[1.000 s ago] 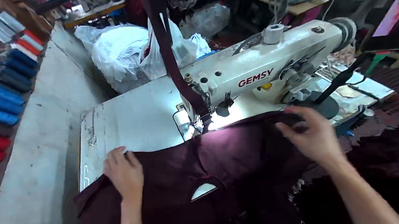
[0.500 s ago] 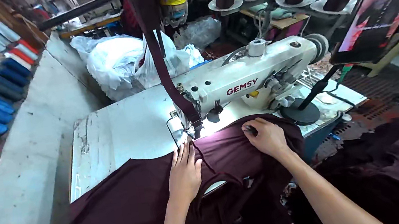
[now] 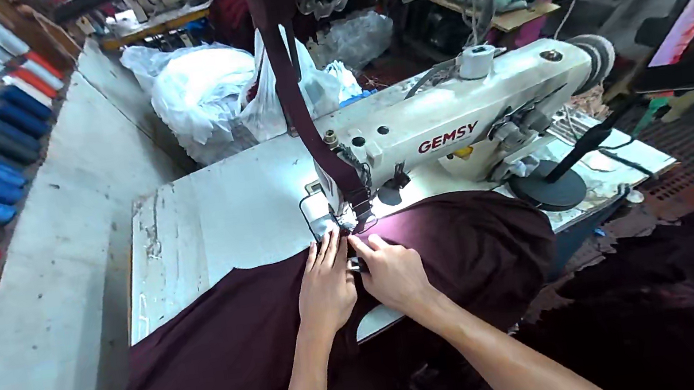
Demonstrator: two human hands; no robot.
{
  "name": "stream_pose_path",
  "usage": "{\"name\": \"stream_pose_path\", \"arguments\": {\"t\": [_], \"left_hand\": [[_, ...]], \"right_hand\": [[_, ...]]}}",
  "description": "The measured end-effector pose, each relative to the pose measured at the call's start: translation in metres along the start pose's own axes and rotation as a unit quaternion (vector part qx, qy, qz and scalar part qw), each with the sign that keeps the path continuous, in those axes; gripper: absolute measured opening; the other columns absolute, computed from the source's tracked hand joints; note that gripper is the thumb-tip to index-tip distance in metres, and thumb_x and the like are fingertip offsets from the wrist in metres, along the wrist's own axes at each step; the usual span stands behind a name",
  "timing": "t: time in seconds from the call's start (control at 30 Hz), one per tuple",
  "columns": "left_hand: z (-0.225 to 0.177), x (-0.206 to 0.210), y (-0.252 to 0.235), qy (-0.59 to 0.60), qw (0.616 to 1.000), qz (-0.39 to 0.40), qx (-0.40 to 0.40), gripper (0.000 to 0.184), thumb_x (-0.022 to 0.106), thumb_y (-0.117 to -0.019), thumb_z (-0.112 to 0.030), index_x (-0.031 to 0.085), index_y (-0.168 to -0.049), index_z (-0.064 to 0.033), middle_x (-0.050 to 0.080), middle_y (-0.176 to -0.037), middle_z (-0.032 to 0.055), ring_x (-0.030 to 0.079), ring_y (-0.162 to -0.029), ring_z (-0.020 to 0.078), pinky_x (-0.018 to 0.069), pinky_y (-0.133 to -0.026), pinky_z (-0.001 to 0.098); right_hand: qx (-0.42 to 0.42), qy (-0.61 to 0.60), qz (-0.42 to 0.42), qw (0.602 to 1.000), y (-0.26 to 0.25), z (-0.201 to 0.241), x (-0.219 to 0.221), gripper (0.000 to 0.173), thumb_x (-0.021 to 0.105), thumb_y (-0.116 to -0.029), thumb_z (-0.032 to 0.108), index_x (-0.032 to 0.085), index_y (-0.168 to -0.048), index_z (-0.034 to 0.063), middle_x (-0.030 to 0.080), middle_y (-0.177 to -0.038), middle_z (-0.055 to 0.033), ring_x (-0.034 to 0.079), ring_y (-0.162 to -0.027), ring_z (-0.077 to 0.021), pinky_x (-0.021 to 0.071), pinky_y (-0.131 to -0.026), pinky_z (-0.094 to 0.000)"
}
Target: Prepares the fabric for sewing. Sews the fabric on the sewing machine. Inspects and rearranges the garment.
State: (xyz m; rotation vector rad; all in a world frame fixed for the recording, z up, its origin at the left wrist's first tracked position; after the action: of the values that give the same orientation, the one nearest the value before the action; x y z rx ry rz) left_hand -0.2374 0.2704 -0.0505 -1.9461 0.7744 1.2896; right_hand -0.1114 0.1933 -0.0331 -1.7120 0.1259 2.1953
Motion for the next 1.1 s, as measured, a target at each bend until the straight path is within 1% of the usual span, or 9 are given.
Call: {"name": "stream_pose_path", "arguments": {"t": [0.2,0.37,0.57,0.63,0.7,0.77,0.87,1.0,1.1], "left_hand": [[0.007,0.008,-0.012,-0.036,0.998,-0.042,0.002,0.055,0.047,-0.0951,-0.016,0.053,-0.148,-0.0034,0.048,-0.158,0.0088,0.041,-0.149,0.0225,0.0267,-0.125,0.0485],[0.026,0.001,-0.037,-0.002,1.000,-0.008,-0.009,0.053,0.033,-0.1088,-0.034,0.053,-0.149,-0.0064,0.045,-0.160,0.0095,0.033,-0.153,0.0246,0.0195,-0.127,0.0492],[0.029,-0.009,-0.052,-0.026,0.997,-0.053,-0.056,0.044,0.040,-0.1076,-0.029,0.063,-0.139,-0.0089,0.051,-0.155,0.0124,0.040,-0.149,0.0323,0.0237,-0.124,0.0589],[0.006,-0.016,-0.039,0.012,0.983,-0.144,-0.114,0.039,0.046,-0.1029,-0.018,0.066,-0.134,-0.0066,0.055,-0.149,0.0169,0.048,-0.142,0.0365,0.0336,-0.118,0.0576],[-0.020,-0.018,-0.023,0.182,0.946,-0.216,-0.160,0.034,0.045,-0.1032,-0.010,0.064,-0.130,0.0005,0.064,-0.132,0.0146,0.062,-0.121,0.0232,0.0520,-0.102,0.0402],[-0.032,-0.008,-0.009,0.328,0.904,-0.197,-0.190,0.033,0.045,-0.1036,-0.007,0.058,-0.132,0.0038,0.068,-0.119,0.0143,0.068,-0.104,0.0166,0.0579,-0.091,0.0349],[-0.028,0.002,0.005,0.196,0.948,-0.192,-0.160,0.029,0.053,-0.1010,-0.011,0.065,-0.125,0.0003,0.069,-0.113,0.0121,0.068,-0.100,0.0168,0.0580,-0.090,0.0332],[-0.031,0.006,0.011,0.028,0.981,-0.166,-0.095,0.026,0.057,-0.0989,-0.016,0.075,-0.117,-0.0107,0.069,-0.116,0.0113,0.064,-0.111,0.0294,0.0545,-0.096,0.0422],[-0.036,0.011,0.009,-0.048,0.986,-0.129,-0.096,0.036,0.053,-0.0979,-0.020,0.074,-0.127,-0.0177,0.067,-0.122,0.0097,0.063,-0.112,0.0293,0.0512,-0.095,0.0464]], "right_hand": [[-0.023,0.025,-0.026,0.999,-0.012,-0.005,0.007,0.045,0.060,-0.0890,0.023,0.070,-0.133,0.0180,0.072,-0.107,-0.0135,0.071,-0.075,-0.0304,0.0545,-0.057,-0.0467],[-0.036,0.006,-0.027,0.999,0.002,-0.008,0.003,0.053,0.066,-0.0829,0.018,0.069,-0.136,0.0202,0.072,-0.102,-0.0114,0.070,-0.070,-0.0285,0.0540,-0.052,-0.0452],[-0.041,-0.034,0.046,0.998,0.003,-0.010,-0.011,0.042,0.061,-0.0886,0.019,0.070,-0.129,0.0160,0.071,-0.104,-0.0112,0.071,-0.077,-0.0309,0.0553,-0.058,-0.0496],[-0.044,-0.047,0.035,0.997,-0.003,-0.012,-0.011,0.034,0.061,-0.0879,0.018,0.072,-0.120,0.0144,0.071,-0.102,-0.0104,0.072,-0.078,-0.0306,0.0552,-0.058,-0.0501],[-0.049,-0.063,0.000,0.997,-0.007,-0.015,-0.006,0.028,0.063,-0.0863,0.016,0.073,-0.113,0.0134,0.071,-0.097,-0.0105,0.071,-0.075,-0.0314,0.0546,-0.055,-0.0512],[-0.058,-0.081,-0.022,0.995,-0.012,-0.021,-0.001,0.026,0.065,-0.0858,0.016,0.073,-0.110,0.0145,0.072,-0.095,-0.0095,0.072,-0.076,-0.0305,0.0552,-0.056,-0.0518],[-0.102,-0.111,-0.040,0.988,-0.017,-0.040,0.003,0.030,0.065,-0.0860,0.015,0.076,-0.114,0.0192,0.075,-0.098,-0.0072,0.073,-0.081,-0.0296,0.0565,-0.061,-0.0541],[-0.164,-0.094,-0.096,0.977,-0.010,-0.055,0.008,0.033,0.064,-0.0876,0.015,0.077,-0.117,0.0234,0.069,-0.081,-0.0075,0.067,-0.065,-0.0270,0.0519,-0.050,-0.0467],[-0.169,-0.052,-0.093,0.980,-0.007,-0.053,0.008,0.043,0.063,-0.0862,0.014,0.075,-0.126,0.0267,0.067,-0.078,-0.0082,0.066,-0.062,-0.0271,0.0502,-0.049,-0.0449]]}}
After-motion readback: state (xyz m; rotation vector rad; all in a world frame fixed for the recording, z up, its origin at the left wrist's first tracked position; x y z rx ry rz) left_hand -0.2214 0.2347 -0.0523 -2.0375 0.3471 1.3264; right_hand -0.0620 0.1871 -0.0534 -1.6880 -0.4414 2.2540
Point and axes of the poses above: each hand's wrist, its own y-axis away from the middle knuckle, its own x-axis out of the palm, z = x × y, the point moved 1 cm from there along -y, towards the middle knuckle
